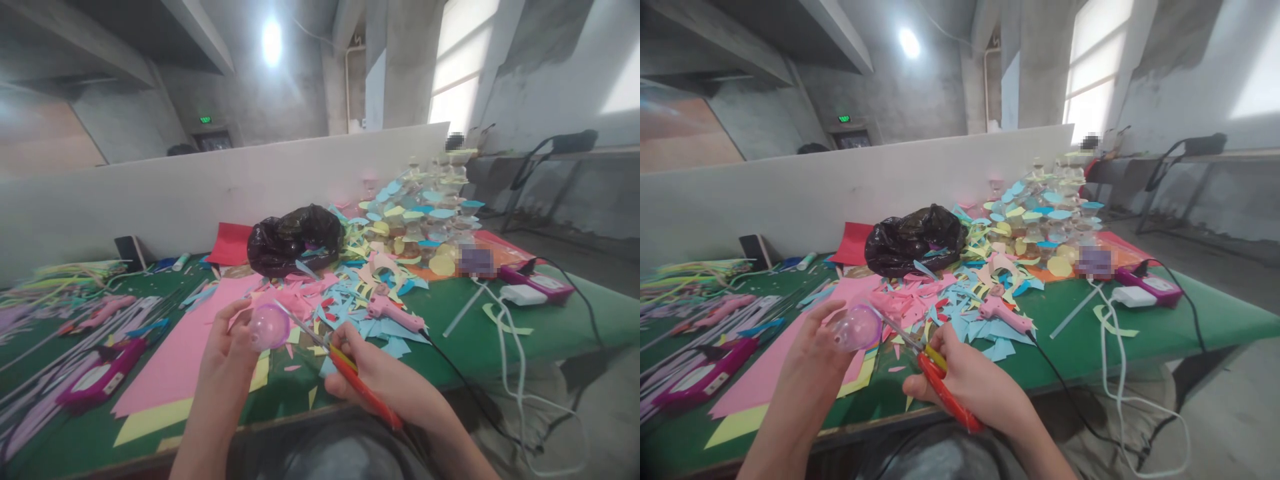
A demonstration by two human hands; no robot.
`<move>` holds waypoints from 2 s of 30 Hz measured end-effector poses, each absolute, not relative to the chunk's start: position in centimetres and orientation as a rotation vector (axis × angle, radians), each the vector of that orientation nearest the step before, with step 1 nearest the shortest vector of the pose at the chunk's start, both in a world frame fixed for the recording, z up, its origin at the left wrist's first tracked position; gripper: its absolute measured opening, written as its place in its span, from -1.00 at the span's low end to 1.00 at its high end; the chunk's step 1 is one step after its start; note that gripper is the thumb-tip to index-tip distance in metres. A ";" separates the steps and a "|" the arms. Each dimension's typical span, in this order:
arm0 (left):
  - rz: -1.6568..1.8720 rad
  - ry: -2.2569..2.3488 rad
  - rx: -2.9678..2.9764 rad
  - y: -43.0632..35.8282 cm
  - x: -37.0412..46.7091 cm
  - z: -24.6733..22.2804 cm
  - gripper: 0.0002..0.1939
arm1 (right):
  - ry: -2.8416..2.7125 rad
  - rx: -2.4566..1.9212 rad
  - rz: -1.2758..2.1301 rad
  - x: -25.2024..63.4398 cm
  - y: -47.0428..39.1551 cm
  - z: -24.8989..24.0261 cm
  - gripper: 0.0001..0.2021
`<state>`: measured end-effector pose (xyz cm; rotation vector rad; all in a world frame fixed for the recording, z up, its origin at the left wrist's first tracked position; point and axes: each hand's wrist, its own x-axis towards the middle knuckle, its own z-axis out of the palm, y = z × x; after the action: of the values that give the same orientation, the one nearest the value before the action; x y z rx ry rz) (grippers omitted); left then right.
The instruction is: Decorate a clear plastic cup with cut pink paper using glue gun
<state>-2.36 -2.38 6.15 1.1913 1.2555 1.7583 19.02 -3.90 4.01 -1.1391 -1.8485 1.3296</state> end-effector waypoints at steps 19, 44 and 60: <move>1.703 1.229 1.187 -3.3 -1.7 6.6 -0.48 | -1.673 -1.051 1.361 18.3 -2.8 3.2 -0.55; 1.638 1.219 1.248 -3.1 -1.3 6.0 -0.55 | -1.772 -1.065 1.363 18.9 -3.3 3.5 -0.63; 1.643 1.173 1.149 -2.7 -1.6 6.0 -0.51 | -1.774 -1.022 1.376 19.1 -3.2 3.3 -0.62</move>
<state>-1.63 -2.73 6.04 1.1491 1.1733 1.6429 19.07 -3.18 3.33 -1.0223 -1.7745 1.3760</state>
